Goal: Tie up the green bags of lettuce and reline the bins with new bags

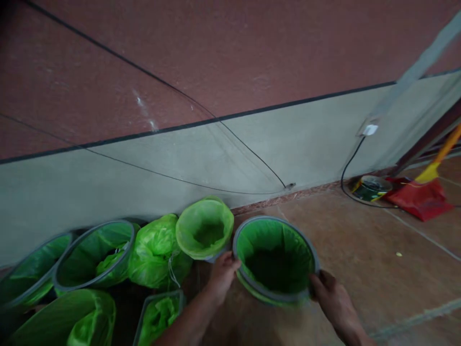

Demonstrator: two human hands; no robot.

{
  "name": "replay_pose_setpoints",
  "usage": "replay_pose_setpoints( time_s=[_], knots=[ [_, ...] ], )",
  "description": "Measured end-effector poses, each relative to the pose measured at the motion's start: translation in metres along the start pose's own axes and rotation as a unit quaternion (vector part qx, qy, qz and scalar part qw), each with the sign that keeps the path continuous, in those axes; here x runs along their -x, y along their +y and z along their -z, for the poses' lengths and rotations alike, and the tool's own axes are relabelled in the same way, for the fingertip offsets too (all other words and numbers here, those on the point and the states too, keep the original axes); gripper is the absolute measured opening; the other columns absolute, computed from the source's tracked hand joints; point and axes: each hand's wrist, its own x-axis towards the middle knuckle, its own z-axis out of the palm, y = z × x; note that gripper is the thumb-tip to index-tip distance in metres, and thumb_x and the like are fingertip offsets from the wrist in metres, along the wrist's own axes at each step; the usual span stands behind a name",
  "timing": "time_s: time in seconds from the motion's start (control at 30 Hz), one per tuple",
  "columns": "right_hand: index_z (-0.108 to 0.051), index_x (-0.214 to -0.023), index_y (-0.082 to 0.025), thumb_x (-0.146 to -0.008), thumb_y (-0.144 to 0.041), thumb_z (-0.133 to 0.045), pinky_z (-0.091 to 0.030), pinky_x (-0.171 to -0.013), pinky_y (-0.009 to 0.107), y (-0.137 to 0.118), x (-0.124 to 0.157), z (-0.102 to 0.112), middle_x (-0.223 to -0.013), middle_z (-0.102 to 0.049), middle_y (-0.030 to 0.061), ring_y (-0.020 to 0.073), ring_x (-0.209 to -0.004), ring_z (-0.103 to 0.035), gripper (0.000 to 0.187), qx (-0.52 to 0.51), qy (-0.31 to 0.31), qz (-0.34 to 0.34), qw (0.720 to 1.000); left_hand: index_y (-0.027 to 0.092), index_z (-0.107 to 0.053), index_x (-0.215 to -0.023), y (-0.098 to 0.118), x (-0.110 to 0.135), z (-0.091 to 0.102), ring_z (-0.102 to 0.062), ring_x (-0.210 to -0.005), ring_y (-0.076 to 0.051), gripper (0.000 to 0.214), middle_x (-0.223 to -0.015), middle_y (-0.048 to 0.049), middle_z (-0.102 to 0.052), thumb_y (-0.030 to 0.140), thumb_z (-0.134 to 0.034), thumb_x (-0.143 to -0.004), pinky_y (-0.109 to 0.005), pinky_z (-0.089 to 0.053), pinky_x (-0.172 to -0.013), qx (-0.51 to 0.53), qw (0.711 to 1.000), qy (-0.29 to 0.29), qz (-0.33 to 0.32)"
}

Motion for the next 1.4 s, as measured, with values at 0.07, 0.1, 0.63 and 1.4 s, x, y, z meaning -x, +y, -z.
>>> replay_pose_setpoints(
  time_s=[0.07,0.1,0.63,1.4],
  knots=[
    [-0.06,-0.069,-0.021,-0.068,-0.052,-0.062,-0.053,-0.059,0.032,-0.01,-0.029,-0.014,-0.061,-0.065,0.0061,0.0209,-0.059,-0.063,0.031,-0.077,0.023,-0.003,0.997,0.017,-0.061,-0.111,0.013,-0.011,-0.009,-0.067,-0.109,-0.022,0.038,-0.12,-0.0133,-0.069,0.03,-0.07,-0.077,-0.032,-0.052,-0.089,0.099,0.995,0.014,0.003],
    [-0.06,-0.072,-0.019,-0.067,-0.051,-0.062,-0.054,-0.059,0.032,-0.014,-0.042,-0.024,-0.063,-0.065,0.0065,0.0211,-0.059,-0.064,0.032,-0.107,0.04,-0.009,0.993,0.018,-0.059,-0.116,0.017,-0.014,-0.011,-0.066,-0.113,-0.021,0.041,-0.127,-0.0135,-0.066,0.03,-0.069,-0.078,-0.031,-0.051,-0.089,0.132,0.991,0.021,0.007],
    [-0.057,-0.095,-0.019,-0.062,-0.062,-0.074,-0.054,-0.05,0.025,-0.046,-0.055,-0.123,-0.068,-0.066,-0.0004,0.0167,-0.061,-0.066,0.057,-0.312,0.05,-0.075,0.946,0.018,-0.058,-0.082,-0.011,-0.045,0.078,-0.062,-0.06,-0.012,0.017,-0.071,-0.0002,-0.062,0.03,-0.068,-0.087,-0.026,-0.055,-0.065,0.259,0.914,0.271,0.154],
    [-0.055,-0.08,-0.019,-0.052,-0.035,-0.075,-0.051,-0.038,0.021,-0.054,-0.066,-0.138,-0.048,-0.061,-0.007,0.0114,-0.038,-0.056,0.038,-0.384,0.125,-0.062,0.913,0.015,-0.062,-0.089,-0.035,-0.033,0.078,-0.065,-0.056,-0.012,0.008,-0.073,-0.0015,-0.07,0.013,-0.069,-0.085,-0.029,-0.057,-0.065,0.294,0.924,0.237,0.064]
  ],
)
